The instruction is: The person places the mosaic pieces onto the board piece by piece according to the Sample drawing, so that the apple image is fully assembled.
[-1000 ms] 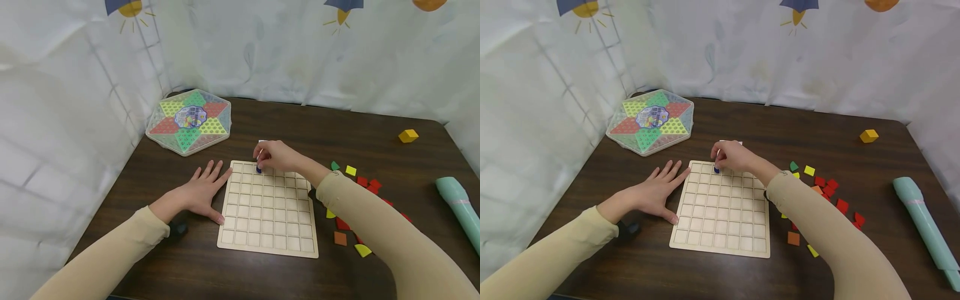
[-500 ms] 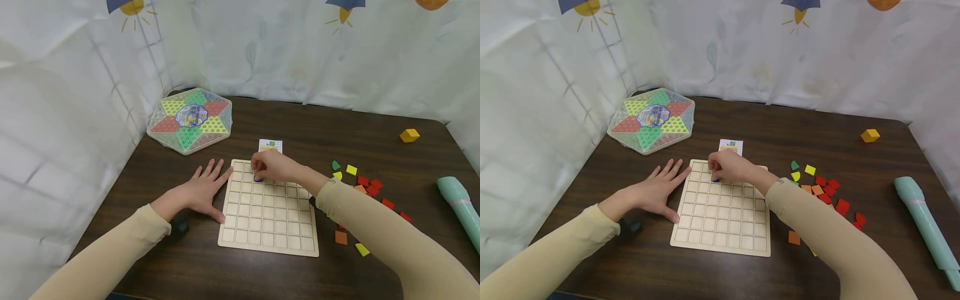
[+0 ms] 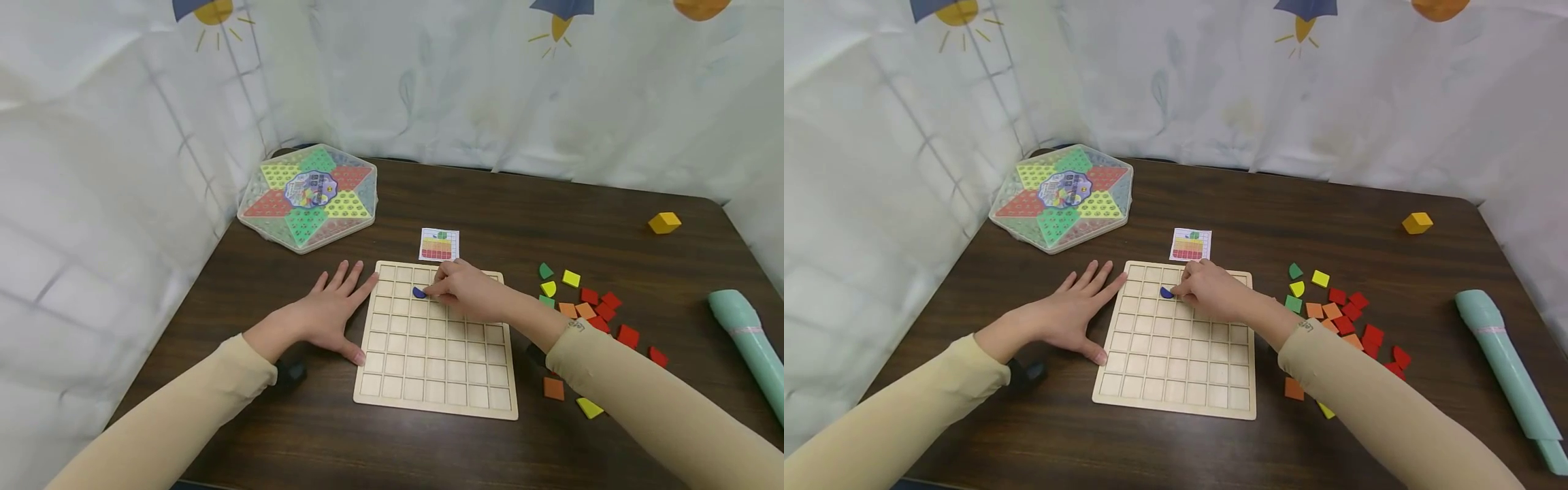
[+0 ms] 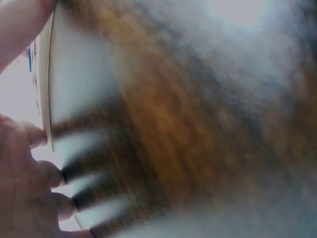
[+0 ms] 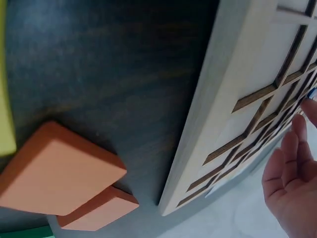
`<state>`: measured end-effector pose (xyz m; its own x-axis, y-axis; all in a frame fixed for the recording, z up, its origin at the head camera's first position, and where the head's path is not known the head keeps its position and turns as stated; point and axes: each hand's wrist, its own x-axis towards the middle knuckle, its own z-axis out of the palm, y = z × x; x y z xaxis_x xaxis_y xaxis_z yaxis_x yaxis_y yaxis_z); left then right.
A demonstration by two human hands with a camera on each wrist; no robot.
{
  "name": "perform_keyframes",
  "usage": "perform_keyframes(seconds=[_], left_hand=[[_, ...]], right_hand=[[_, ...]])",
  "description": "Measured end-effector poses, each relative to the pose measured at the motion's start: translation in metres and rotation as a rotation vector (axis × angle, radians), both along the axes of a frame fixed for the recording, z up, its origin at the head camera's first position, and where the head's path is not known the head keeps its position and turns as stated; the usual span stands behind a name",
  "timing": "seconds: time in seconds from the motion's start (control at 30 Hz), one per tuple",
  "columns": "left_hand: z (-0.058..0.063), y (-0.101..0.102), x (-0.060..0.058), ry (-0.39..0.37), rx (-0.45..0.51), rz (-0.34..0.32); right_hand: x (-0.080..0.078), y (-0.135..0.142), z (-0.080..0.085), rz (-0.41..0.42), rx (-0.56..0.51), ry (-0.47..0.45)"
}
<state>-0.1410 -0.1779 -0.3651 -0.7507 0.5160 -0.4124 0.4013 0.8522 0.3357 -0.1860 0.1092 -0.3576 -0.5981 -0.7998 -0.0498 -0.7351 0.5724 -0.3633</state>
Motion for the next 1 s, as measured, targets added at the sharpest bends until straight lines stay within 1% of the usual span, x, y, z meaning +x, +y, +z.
perform_keyframes(seconds=[0.07,0.13,0.23,0.4,0.47,0.53,0.63,0.8,0.9,1.0], left_hand=[[0.0,0.001,-0.001,0.002,-0.005,-0.005],[0.0,0.003,-0.002,0.003,-0.01,-0.008],[-0.001,0.004,-0.003,0.002,-0.011,-0.009],[-0.003,0.007,-0.005,-0.006,-0.01,-0.009],[-0.004,0.007,-0.005,-0.008,-0.01,-0.012],[-0.004,0.008,-0.005,-0.007,-0.01,-0.014],[-0.003,0.008,-0.005,-0.002,-0.01,-0.015],[-0.004,0.005,-0.004,0.005,-0.006,-0.011],[-0.004,0.003,-0.003,0.007,-0.006,-0.009],[-0.004,0.001,-0.002,0.01,-0.004,-0.004]], right_hand=[[0.003,0.003,-0.001,0.002,0.027,0.054],[0.005,0.005,-0.002,-0.004,0.042,0.088],[0.006,0.007,-0.002,-0.01,0.033,0.103],[0.004,0.012,0.0,-0.023,-0.028,0.022],[0.003,0.016,0.003,-0.044,-0.049,-0.013],[0.001,0.023,0.008,-0.087,-0.065,-0.042],[-0.003,0.04,0.018,-0.168,-0.086,-0.061],[-0.015,0.083,0.031,-0.307,-0.083,-0.034],[-0.022,0.111,0.032,-0.392,-0.054,-0.033],[-0.028,0.135,0.028,-0.465,-0.015,-0.062]])
